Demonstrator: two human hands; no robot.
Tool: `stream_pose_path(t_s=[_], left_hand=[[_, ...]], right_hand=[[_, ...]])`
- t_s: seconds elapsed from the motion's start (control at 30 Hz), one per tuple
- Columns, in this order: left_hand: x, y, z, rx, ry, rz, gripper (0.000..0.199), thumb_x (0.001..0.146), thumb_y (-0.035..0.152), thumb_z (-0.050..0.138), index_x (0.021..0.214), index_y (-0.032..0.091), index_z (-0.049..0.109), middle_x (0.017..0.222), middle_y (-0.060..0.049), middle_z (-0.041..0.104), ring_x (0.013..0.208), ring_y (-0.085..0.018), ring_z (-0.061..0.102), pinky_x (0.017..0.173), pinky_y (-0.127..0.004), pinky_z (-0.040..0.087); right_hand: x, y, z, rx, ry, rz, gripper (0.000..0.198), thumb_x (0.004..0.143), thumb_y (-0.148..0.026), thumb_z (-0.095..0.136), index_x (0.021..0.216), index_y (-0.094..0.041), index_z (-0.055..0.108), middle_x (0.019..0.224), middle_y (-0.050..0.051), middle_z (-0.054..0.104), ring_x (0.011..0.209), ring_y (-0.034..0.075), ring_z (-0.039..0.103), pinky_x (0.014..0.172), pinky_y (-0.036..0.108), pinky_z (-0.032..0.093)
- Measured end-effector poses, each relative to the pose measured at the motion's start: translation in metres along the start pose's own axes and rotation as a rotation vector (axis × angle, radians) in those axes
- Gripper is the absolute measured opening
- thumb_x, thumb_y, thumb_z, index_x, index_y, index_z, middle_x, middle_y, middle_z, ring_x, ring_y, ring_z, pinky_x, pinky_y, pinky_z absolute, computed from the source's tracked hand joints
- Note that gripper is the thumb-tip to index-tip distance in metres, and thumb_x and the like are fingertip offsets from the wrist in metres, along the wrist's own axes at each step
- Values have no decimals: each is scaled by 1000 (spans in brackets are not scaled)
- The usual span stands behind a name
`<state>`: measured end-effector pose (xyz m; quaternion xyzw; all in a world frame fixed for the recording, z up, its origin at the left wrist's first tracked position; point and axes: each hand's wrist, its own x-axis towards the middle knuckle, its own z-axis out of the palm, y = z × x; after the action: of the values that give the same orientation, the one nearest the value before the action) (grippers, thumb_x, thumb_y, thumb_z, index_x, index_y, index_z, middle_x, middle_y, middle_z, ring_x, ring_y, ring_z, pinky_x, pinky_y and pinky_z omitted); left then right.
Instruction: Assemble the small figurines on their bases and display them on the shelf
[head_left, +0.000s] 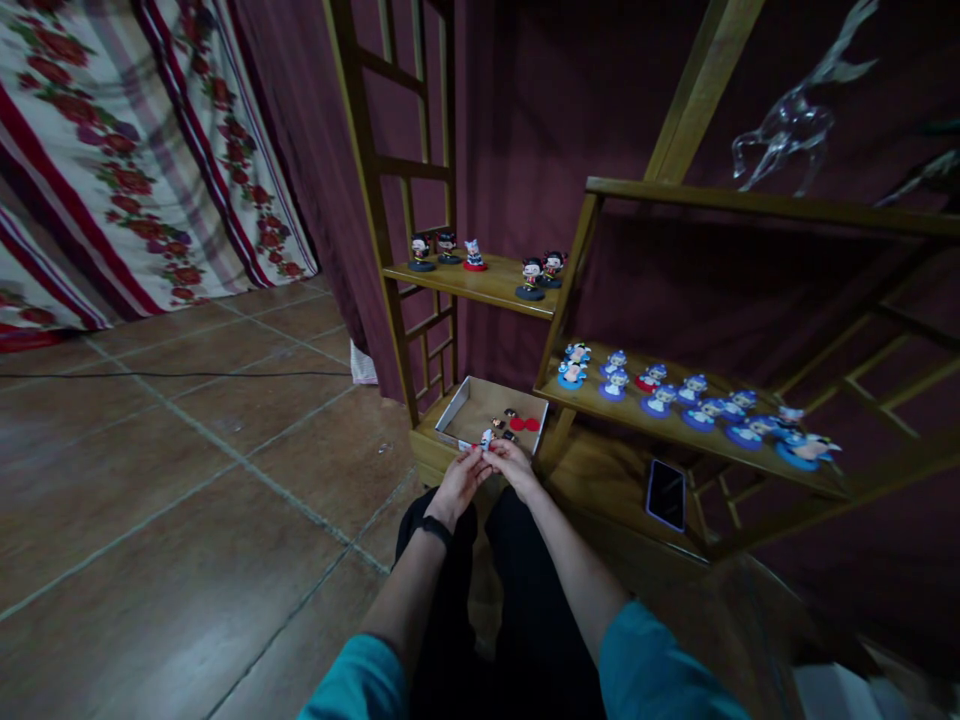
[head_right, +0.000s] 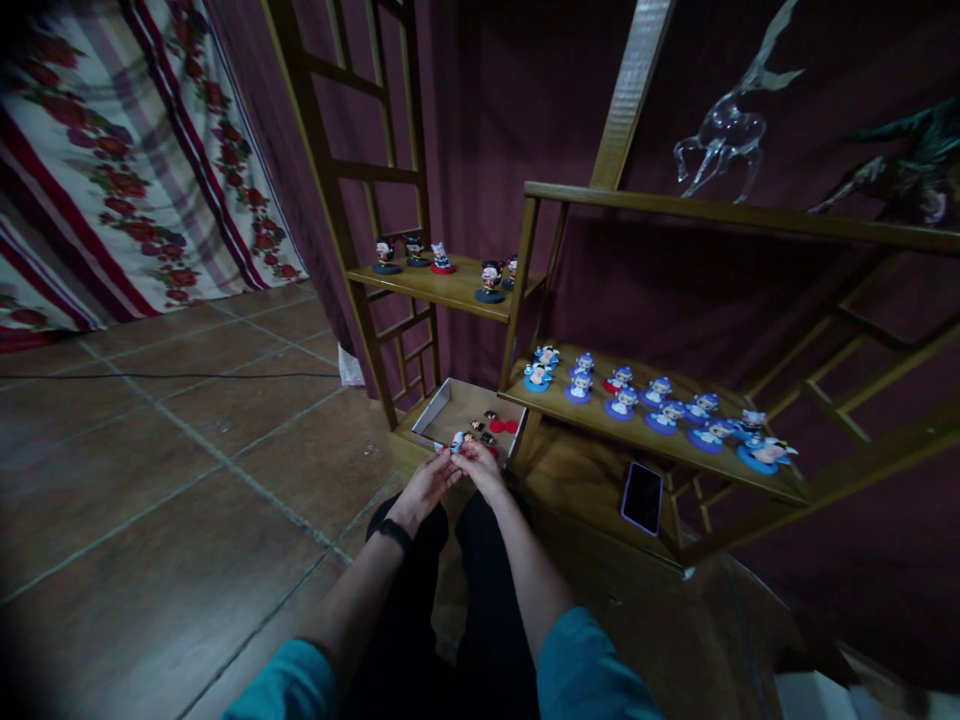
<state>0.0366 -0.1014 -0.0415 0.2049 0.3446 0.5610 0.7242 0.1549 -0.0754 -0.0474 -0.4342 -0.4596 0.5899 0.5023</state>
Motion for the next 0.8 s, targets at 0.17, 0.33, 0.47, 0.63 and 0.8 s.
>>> stream_pose_path(t_s=[0.17, 0.33, 0.47, 0.63, 0.8], left_hand=[[1, 1, 0, -6, -8, -40, 21, 84, 29, 54, 92, 12, 63, 89, -10, 68, 78, -15, 63, 75, -27, 50], [-1, 4, 4, -23, 12, -68, 28, 87, 34, 47, 93, 12, 65, 89, -11, 67, 80, -16, 63, 77, -28, 50], [-2, 5, 6, -35, 26, -86, 27, 87, 32, 47, 92, 12, 64, 87, -11, 67, 78, -17, 63, 77, -29, 50], [-2, 4, 5, -47, 33, -68, 22, 87, 26, 47, 91, 12, 63, 85, -9, 66, 74, -15, 62, 72, -27, 50], [-2, 4, 5, -57, 46, -39, 17, 86, 23, 49, 92, 13, 62, 88, -9, 66, 74, -14, 61, 71, -26, 50]], right_hand=[[-2, -1, -2, -5, -12, 6, 41, 53, -39, 75, 87, -19, 64, 67, -2, 60, 58, 10, 52, 56, 24, 41], [-3, -3, -2, -10, -51, 4, 40, 55, -40, 75, 88, -19, 65, 69, -1, 61, 61, 11, 55, 57, 25, 42], [-3, -5, -3, -31, -67, -4, 41, 55, -42, 74, 89, -19, 65, 69, 0, 61, 62, 13, 56, 56, 25, 42], [-2, -2, -5, -79, -62, -21, 42, 55, -41, 74, 90, -20, 65, 72, -2, 60, 63, 12, 54, 58, 24, 41], [0, 3, -4, -94, -38, -38, 42, 55, -42, 73, 88, -18, 64, 72, -2, 58, 62, 11, 53, 58, 25, 40]])
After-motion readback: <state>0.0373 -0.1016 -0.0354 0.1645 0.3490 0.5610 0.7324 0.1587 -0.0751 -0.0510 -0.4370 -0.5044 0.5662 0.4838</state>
